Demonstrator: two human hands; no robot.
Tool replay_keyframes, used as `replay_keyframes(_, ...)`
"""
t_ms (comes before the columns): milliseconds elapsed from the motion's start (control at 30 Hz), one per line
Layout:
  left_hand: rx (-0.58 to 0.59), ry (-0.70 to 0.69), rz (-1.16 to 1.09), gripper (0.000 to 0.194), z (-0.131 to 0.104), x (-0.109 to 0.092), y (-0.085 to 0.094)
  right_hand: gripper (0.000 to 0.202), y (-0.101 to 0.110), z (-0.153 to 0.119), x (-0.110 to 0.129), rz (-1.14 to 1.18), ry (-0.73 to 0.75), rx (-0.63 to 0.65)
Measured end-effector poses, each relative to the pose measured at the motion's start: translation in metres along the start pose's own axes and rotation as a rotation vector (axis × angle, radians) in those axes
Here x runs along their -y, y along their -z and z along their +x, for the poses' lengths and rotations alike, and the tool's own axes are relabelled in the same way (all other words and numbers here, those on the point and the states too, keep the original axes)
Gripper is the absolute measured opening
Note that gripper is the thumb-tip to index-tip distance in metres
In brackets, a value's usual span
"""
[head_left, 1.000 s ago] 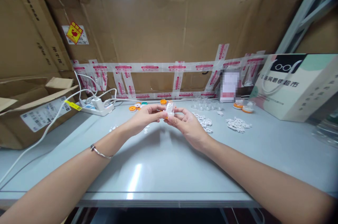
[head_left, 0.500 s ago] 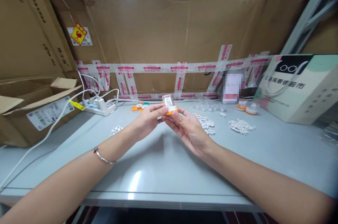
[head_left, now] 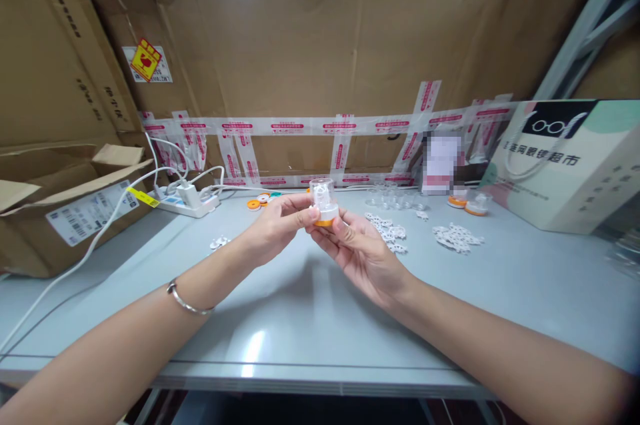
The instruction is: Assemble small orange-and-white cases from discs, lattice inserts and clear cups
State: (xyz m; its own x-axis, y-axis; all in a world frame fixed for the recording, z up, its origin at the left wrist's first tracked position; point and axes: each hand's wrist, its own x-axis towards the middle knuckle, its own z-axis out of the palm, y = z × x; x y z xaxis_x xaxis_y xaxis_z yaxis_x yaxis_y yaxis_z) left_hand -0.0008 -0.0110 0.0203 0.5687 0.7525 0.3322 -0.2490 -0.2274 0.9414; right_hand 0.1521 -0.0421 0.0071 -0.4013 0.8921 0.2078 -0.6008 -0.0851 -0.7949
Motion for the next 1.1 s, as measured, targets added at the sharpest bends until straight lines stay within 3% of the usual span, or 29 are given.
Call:
replay_keyframes(233,0.016,0.016,-0.018,0.027,0.0,-0.003,0.001,0.029,0.005,0.001,-0.002,0.03,-0.012,0.089)
replay_keyframes(533,0.032,0.038,0.075,0.03,0.001,-0.001,0.006,0.025,0.008,0.005,-0.005,0.031,-0.036,0.074)
replay_keyframes(867,-0.169,-0.054,0.184,0.024,0.005,0.005,-0.001,0.036,0.007,0.008,-0.003,0.024,0.026,-0.124)
replay_keyframes(1100,-0.229,-0.045,0.168,0.02,0.004,0.004,-0.009,0.037,0.004,0.005,-0.008,-0.002,0.086,-0.19)
